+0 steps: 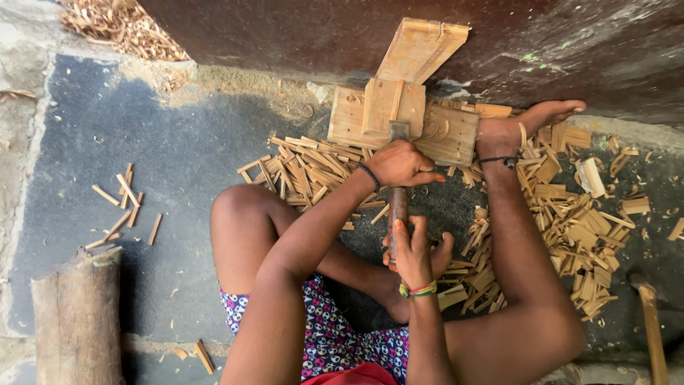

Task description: The person sits on the floor and carves a wooden block using a chisel and a wooden mallet. They repeatedly strike the chisel to shape the wood, creating wood shavings that accumulate on the floor.

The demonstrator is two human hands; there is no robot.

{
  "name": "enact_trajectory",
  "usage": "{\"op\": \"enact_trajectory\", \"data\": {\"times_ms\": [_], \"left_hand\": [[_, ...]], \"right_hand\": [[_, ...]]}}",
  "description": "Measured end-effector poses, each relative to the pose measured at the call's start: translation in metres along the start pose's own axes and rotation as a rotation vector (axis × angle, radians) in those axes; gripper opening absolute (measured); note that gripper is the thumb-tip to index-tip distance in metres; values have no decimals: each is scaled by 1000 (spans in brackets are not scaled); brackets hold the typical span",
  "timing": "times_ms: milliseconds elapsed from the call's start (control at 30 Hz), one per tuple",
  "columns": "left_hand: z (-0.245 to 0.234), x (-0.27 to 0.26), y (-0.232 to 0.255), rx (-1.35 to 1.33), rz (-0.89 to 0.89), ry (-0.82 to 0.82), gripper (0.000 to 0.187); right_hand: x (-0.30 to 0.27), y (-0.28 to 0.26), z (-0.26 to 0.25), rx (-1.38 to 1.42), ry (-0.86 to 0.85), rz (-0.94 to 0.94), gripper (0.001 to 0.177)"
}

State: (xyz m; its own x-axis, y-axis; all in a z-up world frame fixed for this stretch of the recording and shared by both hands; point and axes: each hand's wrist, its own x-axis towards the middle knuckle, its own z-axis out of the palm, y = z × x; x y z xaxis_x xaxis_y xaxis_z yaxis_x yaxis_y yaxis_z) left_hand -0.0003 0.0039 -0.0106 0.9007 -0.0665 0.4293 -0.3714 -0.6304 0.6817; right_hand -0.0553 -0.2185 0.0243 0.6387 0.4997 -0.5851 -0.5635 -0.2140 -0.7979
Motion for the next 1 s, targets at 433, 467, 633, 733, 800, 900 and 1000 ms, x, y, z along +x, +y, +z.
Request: {"op": "enact_trajectory", "data": {"times_ms": [433, 467, 633, 733, 800, 900, 1000], "left_hand": [[-4, 12, -23, 88, -105, -189, 56], [-3, 12, -25, 88, -57, -147, 54], [0, 11, -33, 36, -11, -109, 56], [-4, 19, -34, 56, 27, -88, 46], [-8, 21, -42, 104, -24, -141, 55], [-7, 24, -53, 134, 0, -153, 57], [-7, 41, -72, 104, 32, -96, 54]], "right_hand": [[11, -5, 40, -238, 73, -51, 23], [12, -4, 42, -238, 82, -45, 24], [14, 1, 40, -245, 89, -11, 25], [30, -6, 46, -236, 75, -20, 25], [38, -5, 47, -257, 117, -38, 25], [46, 3, 42, -276, 93, -73, 26], [87, 2, 38, -303, 52, -188, 31]]}}
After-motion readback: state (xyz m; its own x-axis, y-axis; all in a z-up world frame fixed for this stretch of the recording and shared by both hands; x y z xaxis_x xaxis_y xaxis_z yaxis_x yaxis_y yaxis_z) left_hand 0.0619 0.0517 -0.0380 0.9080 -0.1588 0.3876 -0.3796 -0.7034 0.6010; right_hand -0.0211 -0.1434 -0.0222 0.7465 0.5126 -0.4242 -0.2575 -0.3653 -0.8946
